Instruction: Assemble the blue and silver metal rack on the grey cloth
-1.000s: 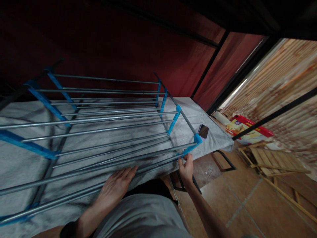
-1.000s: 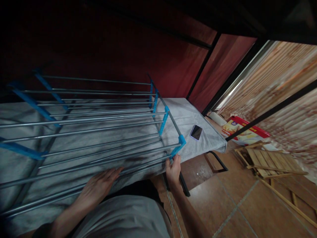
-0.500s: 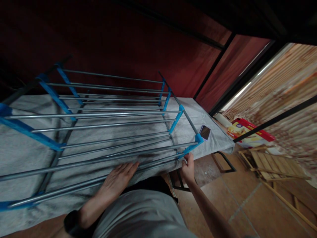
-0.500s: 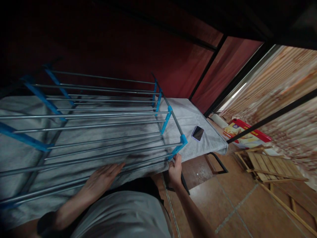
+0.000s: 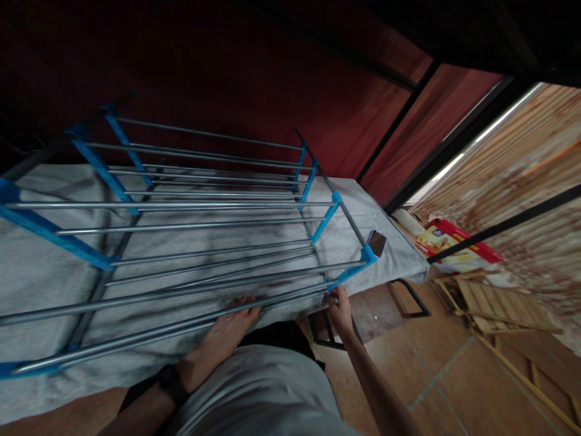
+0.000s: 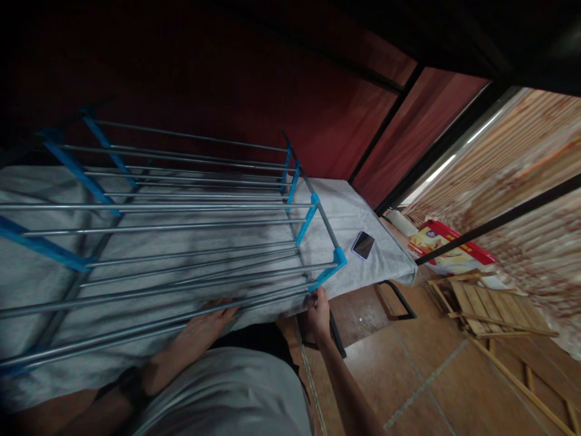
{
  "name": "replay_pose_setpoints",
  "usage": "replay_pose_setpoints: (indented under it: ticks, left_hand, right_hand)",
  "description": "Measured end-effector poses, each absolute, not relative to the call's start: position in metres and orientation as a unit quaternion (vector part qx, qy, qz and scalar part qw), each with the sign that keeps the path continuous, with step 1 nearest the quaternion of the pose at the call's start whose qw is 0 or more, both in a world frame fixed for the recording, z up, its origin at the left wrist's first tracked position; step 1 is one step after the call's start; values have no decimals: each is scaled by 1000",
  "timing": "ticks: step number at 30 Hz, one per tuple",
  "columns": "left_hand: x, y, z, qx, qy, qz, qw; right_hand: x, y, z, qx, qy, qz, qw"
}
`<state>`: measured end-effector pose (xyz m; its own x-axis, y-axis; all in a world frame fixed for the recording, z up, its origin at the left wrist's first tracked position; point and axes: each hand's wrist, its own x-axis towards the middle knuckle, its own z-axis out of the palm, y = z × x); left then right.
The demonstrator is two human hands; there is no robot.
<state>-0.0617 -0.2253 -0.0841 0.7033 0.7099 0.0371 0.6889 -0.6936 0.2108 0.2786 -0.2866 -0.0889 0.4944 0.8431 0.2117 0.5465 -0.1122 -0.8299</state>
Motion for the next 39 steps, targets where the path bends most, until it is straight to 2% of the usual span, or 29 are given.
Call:
replay_pose_setpoints:
  ticks: [5,18,32,39]
  left_hand:
    - [-55,-221,-70,904,390,49,170]
    - [-53,-217,-65,871,422,23,252]
    - [-56,-218,-58,859,429,13,279]
    - [-55,-217,-61,883,409,36,226]
  right_hand:
    - [277,-285,-84,-739,-483,147,447]
    - [274,-275,-77,-765,-469,121,424]
    - [266,-275,-69,-776,-468,108,409]
    - [263,-275,-71,-776,-467,104,411]
